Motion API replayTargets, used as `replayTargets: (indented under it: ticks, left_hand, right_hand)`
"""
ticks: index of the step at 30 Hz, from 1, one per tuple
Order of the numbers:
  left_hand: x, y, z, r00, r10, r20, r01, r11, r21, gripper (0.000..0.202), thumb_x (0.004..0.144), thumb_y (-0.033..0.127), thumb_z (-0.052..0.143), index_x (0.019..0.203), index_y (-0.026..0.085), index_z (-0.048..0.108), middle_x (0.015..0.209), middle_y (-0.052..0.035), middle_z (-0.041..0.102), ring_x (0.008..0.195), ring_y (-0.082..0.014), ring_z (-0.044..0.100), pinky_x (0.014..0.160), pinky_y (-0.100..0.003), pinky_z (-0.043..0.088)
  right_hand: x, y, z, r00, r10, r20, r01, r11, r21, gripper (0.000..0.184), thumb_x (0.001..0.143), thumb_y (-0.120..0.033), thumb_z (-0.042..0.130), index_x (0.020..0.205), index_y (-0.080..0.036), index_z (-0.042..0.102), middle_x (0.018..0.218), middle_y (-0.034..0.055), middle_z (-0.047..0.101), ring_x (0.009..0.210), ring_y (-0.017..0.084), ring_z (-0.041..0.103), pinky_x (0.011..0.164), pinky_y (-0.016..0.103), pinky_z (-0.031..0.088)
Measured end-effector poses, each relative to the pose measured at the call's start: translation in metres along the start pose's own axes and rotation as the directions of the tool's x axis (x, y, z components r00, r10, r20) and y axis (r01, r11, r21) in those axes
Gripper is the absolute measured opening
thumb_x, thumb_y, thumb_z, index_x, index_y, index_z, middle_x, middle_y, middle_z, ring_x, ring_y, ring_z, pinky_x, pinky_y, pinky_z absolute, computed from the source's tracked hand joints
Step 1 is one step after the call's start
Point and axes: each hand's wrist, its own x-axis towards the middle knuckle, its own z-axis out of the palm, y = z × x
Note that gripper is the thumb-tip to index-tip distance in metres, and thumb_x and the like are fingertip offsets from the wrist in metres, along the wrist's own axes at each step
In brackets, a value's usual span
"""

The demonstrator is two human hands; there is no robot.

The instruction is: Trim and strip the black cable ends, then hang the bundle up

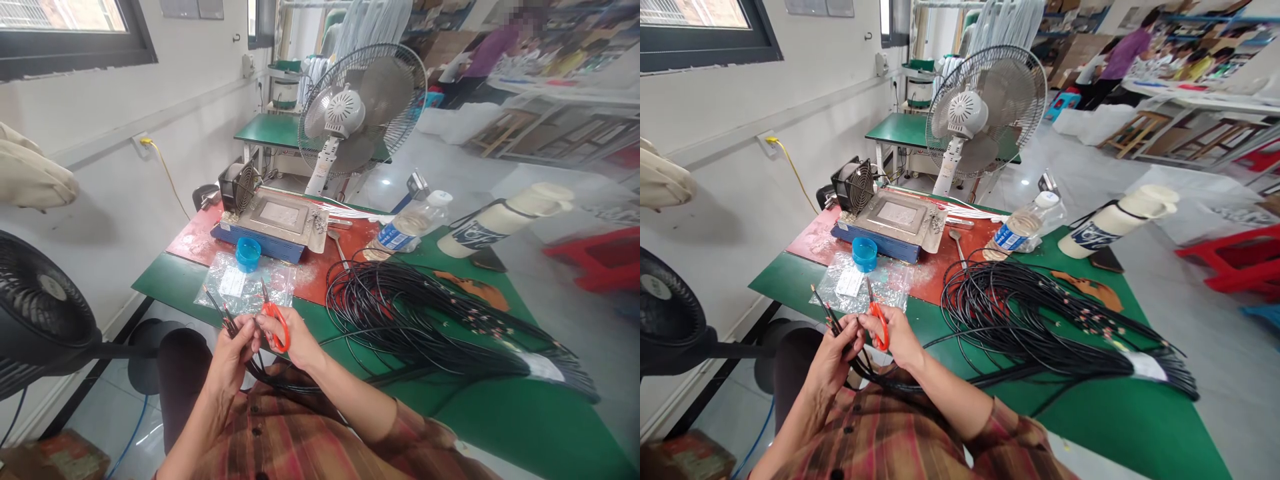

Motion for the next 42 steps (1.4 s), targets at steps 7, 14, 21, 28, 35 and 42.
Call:
replayTargets:
  ticks: [7,14,21,28,35,42]
  left_hand:
    - [-0.001,0.004,0.0,1.0,0.016,-0.027,-0.016,1.0,-0.016,0.024,0.077,0.032,0.064,0.068,0.012,0.056,0.057,0.001,0.051,0.042,-0.0013,0.024,0.039,-0.018,0.01]
    - [0.0,0.004,0.0,0.997,0.035,-0.07,-0.037,0.999,-0.015,0.024,0.073,0.033,0.067,0.069,0.011,0.058,0.061,0.0018,0.052,0.041,-0.0003,0.022,0.038,-0.017,0.012]
    - [0.0,0.008,0.0,0.97,-0.081,-0.23,0.047,0.988,-0.149,0.024,0.069,0.03,0.072,0.079,0.013,0.059,0.069,0.0004,0.059,0.042,-0.0005,0.035,0.034,-0.012,0.019]
    - [-0.001,0.007,-0.004,0.962,-0.174,-0.21,0.109,0.951,-0.288,0.022,0.066,0.028,0.074,0.078,0.014,0.062,0.069,-0.0007,0.064,0.043,-0.0033,0.046,0.04,-0.016,0.036]
    - [-0.001,0.009,-0.006,0.96,-0.218,-0.175,0.145,0.924,-0.354,0.025,0.069,0.032,0.071,0.086,0.015,0.064,0.064,0.0017,0.06,0.033,0.0017,0.026,0.031,-0.013,0.02]
    - [-0.003,0.016,-0.002,0.969,-0.183,-0.165,0.094,0.893,-0.441,0.033,0.069,0.031,0.072,0.096,0.013,0.063,0.07,-0.003,0.063,0.038,0.0,0.037,0.03,-0.01,0.019]
  right_hand:
    - [0.0,-0.006,0.001,0.996,-0.079,-0.036,0.074,0.99,-0.122,0.035,0.065,-0.044,0.071,0.065,-0.014,0.054,0.047,-0.0051,0.046,0.039,0.005,0.039,0.038,0.017,0.029]
    - [0.001,-0.008,-0.001,0.982,-0.19,0.005,0.183,0.937,-0.298,0.032,0.073,-0.046,0.064,0.067,-0.016,0.055,0.054,-0.0017,0.051,0.043,0.007,0.041,0.041,0.02,0.031]
    - [-0.002,0.004,-0.017,0.548,-0.644,0.533,0.661,-0.057,-0.748,0.016,0.087,-0.02,0.049,0.077,-0.016,0.062,0.068,0.0037,0.059,0.064,0.013,0.05,0.06,0.025,0.038]
    - [0.007,0.001,-0.02,0.318,-0.522,0.791,0.666,-0.471,-0.578,0.013,0.088,-0.015,0.049,0.092,-0.016,0.062,0.068,0.0012,0.059,0.064,0.012,0.048,0.054,0.028,0.029]
    - [0.011,0.0,-0.018,0.252,-0.521,0.816,0.693,-0.492,-0.528,0.012,0.086,-0.016,0.052,0.092,-0.016,0.062,0.067,0.0012,0.06,0.064,0.012,0.049,0.054,0.029,0.029]
    - [0.01,0.009,-0.021,0.318,-0.644,0.696,0.77,-0.253,-0.586,0.02,0.083,-0.019,0.056,0.101,-0.019,0.063,0.073,0.0037,0.063,0.067,0.014,0.052,0.059,0.027,0.037]
